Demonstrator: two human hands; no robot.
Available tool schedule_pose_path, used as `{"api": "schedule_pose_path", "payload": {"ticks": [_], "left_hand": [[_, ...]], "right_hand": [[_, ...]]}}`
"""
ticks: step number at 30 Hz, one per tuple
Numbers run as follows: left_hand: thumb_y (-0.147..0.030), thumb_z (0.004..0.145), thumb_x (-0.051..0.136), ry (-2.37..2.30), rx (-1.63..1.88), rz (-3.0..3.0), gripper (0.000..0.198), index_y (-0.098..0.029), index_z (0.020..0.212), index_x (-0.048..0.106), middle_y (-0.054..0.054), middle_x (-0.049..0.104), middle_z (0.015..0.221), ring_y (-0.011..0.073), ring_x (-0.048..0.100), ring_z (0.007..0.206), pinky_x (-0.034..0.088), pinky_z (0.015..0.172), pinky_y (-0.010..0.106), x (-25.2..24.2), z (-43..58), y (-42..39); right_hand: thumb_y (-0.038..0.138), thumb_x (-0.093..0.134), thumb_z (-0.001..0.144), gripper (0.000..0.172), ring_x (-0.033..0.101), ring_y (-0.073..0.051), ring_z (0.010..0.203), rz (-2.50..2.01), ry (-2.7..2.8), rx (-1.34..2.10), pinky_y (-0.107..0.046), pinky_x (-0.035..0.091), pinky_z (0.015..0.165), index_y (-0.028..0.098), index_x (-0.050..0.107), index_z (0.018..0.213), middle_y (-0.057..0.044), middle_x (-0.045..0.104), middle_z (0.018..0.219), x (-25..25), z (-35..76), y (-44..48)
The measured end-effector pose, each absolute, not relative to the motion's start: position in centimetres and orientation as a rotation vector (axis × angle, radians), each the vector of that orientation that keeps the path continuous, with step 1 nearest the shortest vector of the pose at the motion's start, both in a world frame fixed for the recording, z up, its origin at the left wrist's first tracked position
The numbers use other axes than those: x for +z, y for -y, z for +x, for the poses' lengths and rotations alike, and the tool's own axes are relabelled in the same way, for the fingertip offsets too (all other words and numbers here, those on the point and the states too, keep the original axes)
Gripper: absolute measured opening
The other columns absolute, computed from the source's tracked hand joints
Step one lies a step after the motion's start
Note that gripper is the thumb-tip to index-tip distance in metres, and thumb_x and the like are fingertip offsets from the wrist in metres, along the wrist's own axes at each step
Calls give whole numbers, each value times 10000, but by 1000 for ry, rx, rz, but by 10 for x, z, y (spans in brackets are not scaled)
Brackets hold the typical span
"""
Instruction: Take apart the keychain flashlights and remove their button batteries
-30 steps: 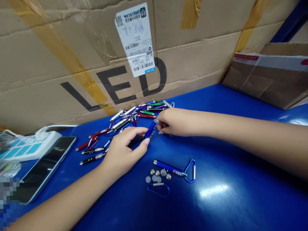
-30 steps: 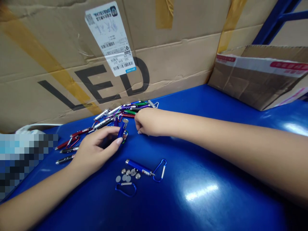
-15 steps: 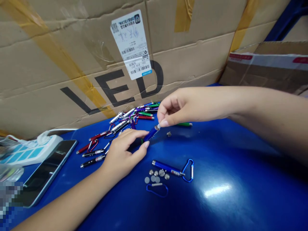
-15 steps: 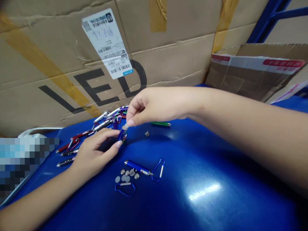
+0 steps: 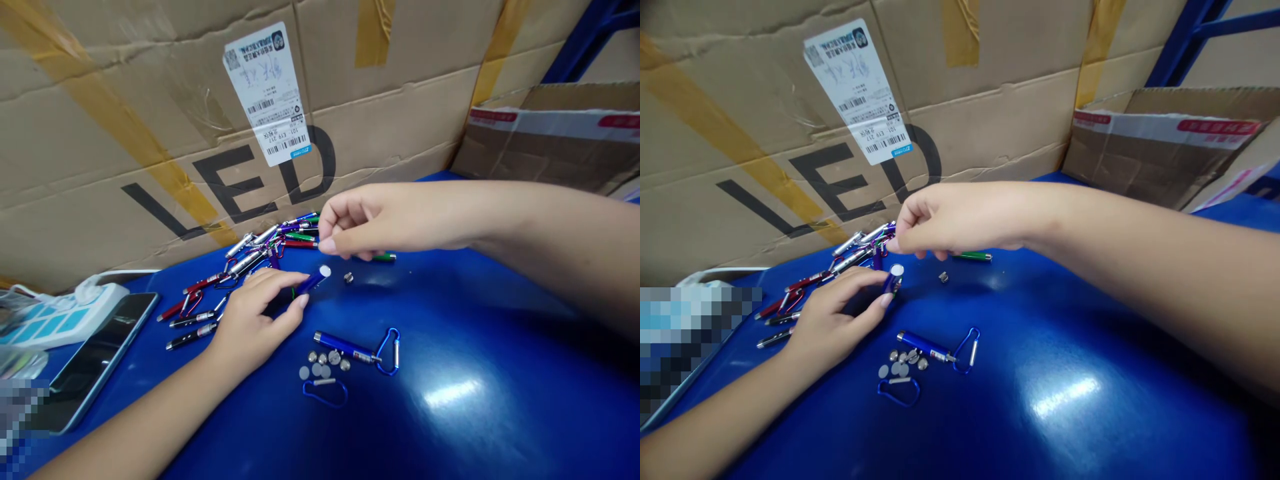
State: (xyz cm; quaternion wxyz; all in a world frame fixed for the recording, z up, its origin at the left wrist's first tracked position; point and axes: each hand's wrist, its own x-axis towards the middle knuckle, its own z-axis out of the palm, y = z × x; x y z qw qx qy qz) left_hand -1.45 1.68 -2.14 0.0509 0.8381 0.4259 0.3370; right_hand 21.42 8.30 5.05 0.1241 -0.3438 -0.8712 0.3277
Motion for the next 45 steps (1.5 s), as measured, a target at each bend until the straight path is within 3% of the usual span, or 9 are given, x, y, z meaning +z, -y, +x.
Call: {"api": "schedule_pose_path", "payload": {"ticks": [3,7,14,22,29,45], "left_hand": [[-234,846,607,-1313,1025,2543,175,-203,1004,677,41,732,902,179,678,820,552,757,316,-22,-15,-16],[-252,847,606,-1351,1012,2526,175,-215,1003,676,35,731,895,181,680,813,562,747,326,-22,-16,-16],[-254,850,603,-1356,1016,2535,177,-203,1004,674,36,730,893,175,680,822,563,750,317,-23,-15,-17],[-238,848,608,-1358,1023,2525,174,-181,999,674,29,718,873,148,664,784,543,743,280,-24,-17,-17],[-254,847,603,-1420,1024,2439,174,-184,988,676,29,725,883,152,666,784,544,744,288,-24,-17,-17],[-230,864,598,-1391,1067,2518,181,-172,1015,680,37,729,885,155,672,784,552,723,268,-24,-18,-17]], "right_hand": [[431,561,869,215,575,-110,606,-1022,2690,705,-246,376,529,240,655,898,17,674,764,52,221,-86],[272,657,794,105,582,-132,642,-1029,2958,451,-258,368,556,239,698,884,11,679,787,39,221,-86],[118,570,816,164,592,-141,742,-916,3050,505,-265,408,673,161,709,891,-31,699,858,17,212,-89],[225,603,832,153,580,-129,724,-886,2656,520,-259,414,664,155,699,929,-23,688,863,33,211,-86],[228,610,832,152,553,-84,671,-725,2342,823,-223,419,617,145,665,948,16,646,789,30,207,-81],[176,613,837,117,636,-119,700,-633,2451,562,-257,441,681,164,729,825,7,706,763,37,209,-81]]}}
